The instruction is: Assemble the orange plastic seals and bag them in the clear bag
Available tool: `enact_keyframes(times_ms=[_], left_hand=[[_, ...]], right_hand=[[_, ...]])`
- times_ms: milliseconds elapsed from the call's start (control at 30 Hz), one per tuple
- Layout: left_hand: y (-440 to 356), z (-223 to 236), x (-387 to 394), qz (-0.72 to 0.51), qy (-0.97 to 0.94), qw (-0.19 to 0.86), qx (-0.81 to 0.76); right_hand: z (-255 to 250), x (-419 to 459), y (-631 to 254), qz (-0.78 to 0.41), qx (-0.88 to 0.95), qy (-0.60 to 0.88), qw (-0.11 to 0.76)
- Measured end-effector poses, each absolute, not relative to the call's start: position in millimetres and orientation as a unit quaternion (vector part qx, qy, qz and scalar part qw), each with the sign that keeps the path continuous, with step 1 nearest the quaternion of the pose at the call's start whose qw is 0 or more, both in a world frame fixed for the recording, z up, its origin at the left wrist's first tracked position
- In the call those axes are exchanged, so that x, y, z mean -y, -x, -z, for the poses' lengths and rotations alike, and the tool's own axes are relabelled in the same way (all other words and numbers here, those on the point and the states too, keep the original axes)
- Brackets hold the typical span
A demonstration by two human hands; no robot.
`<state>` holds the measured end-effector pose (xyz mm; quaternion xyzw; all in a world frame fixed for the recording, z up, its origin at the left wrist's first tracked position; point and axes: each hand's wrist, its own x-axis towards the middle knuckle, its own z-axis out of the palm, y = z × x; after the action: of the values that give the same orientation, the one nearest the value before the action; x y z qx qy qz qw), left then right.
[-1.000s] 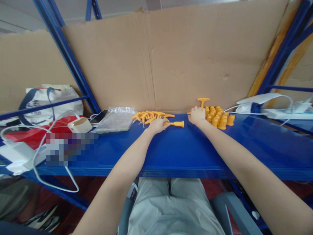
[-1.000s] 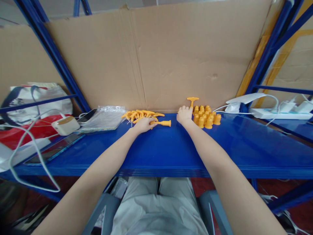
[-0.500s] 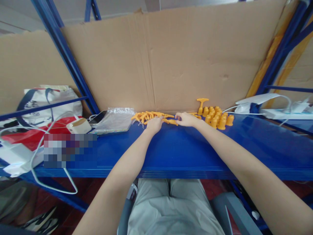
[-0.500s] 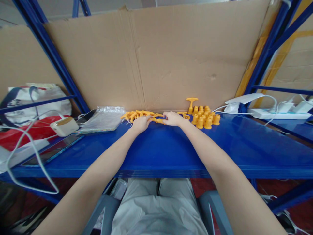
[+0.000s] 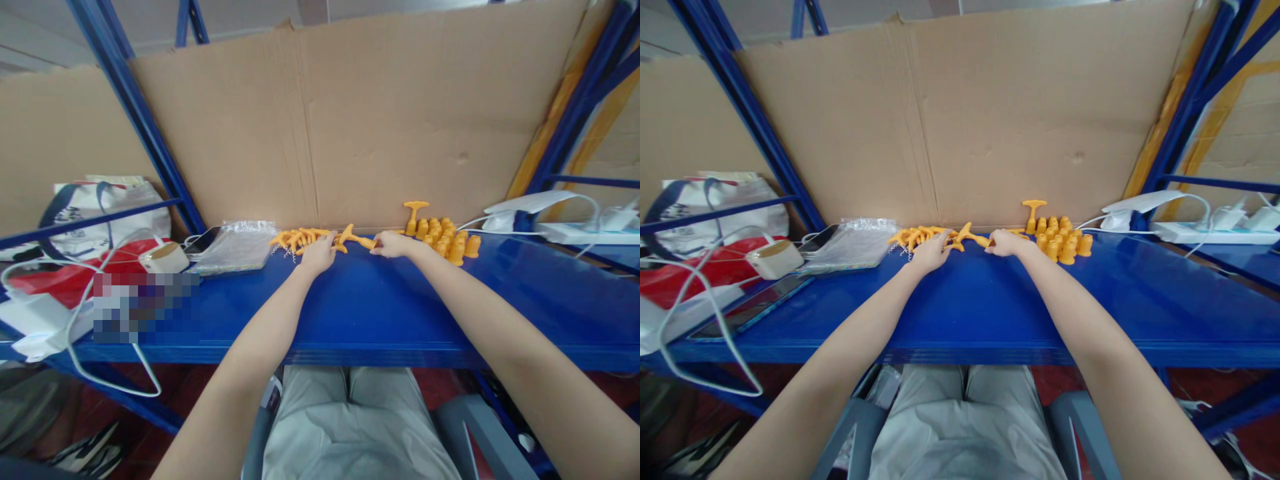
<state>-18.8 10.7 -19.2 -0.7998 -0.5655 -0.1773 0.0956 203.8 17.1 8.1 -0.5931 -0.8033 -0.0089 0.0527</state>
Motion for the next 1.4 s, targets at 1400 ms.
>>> enact_keyframes(times_ms=[1400], left_hand=[[25,24,-20,0.097,0.830,0.111,0.538]], right_hand=[[21,-13,-189,0.062,0.659,0.737,0.141]])
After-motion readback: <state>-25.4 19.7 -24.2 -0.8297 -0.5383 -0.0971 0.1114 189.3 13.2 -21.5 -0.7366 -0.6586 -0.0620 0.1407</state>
